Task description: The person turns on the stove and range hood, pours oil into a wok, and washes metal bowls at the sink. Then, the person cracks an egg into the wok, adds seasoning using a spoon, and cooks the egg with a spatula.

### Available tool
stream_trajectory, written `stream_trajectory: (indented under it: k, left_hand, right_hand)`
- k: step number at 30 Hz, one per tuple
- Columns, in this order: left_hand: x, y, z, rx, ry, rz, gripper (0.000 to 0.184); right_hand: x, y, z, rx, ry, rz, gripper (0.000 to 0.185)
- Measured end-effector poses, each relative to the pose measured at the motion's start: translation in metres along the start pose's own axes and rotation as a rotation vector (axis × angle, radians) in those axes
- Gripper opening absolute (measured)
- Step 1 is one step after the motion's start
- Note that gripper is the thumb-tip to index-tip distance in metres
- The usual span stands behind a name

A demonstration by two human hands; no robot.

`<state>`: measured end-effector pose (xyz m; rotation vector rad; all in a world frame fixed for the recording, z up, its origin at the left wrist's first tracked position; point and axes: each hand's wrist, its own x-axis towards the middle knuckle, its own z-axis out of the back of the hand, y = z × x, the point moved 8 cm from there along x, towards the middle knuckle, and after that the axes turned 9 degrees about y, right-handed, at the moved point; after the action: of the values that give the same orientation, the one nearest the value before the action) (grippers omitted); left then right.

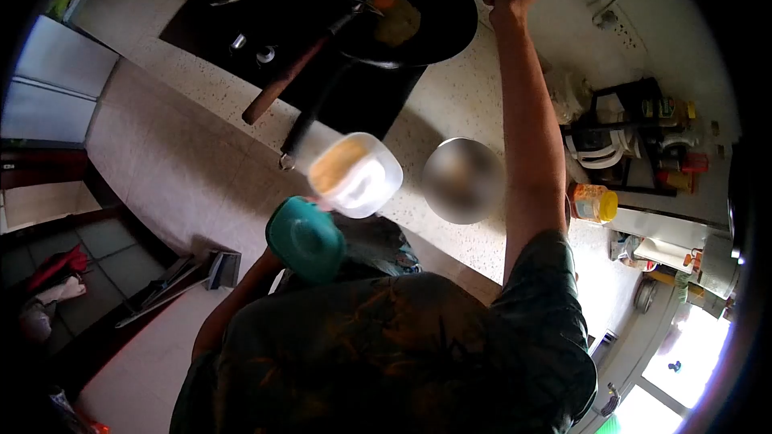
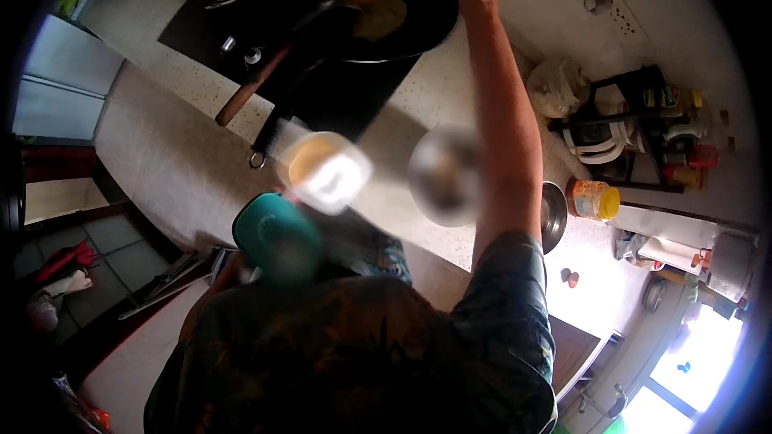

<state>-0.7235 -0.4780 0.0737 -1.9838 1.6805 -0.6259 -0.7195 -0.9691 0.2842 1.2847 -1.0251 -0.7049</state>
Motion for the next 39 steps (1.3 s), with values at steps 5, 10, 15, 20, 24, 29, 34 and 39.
stream_trajectory:
  k: [5, 10, 15, 20, 24, 29, 34, 39]
  left_hand:
    - [-0.002, 0.005, 0.006, -0.011, 0.004, -0.005, 0.051]
    - [0.001, -0.004, -0.006, 0.098, 0.134, -0.051, 0.057]
    - [0.0, -0.006, -0.003, 0.262, 0.06, -0.005, 0.058]
    - [-0.001, -0.004, -0.004, 0.203, 0.039, 0.002, 0.054]
    - [-0.002, -0.005, -0.005, 0.171, 0.02, 0.002, 0.05]
    - [-0.005, 0.003, 0.001, 0.082, -0.01, 0.002, 0.047]
    - [0.001, 0.02, 0.007, -0.222, -0.067, 0.016, 0.043]
    - [-0.003, 0.042, 0.025, -0.137, -0.027, -0.051, 0.038]
  right_hand:
    - [-0.01, -0.003, 0.007, 0.074, 0.027, -0.03, 0.012]
    - [-0.033, 0.004, 0.023, -0.042, 0.019, -0.04, 0.014]
    - [-0.049, 0.004, 0.017, 0.005, 0.109, -0.043, 0.018]
    - [-0.05, -0.008, 0.021, -0.049, 0.189, -0.095, 0.016]
    - [-0.05, -0.005, 0.02, -0.078, 0.138, -0.089, 0.017]
    - [-0.027, -0.01, 0.019, -0.103, 0.079, -0.056, 0.017]
    - [-0.002, -0.011, -0.003, -0.354, 0.101, 0.039, 0.016]
    - [0.008, -0.009, -0.003, -0.088, 0.057, 0.058, 0.015]
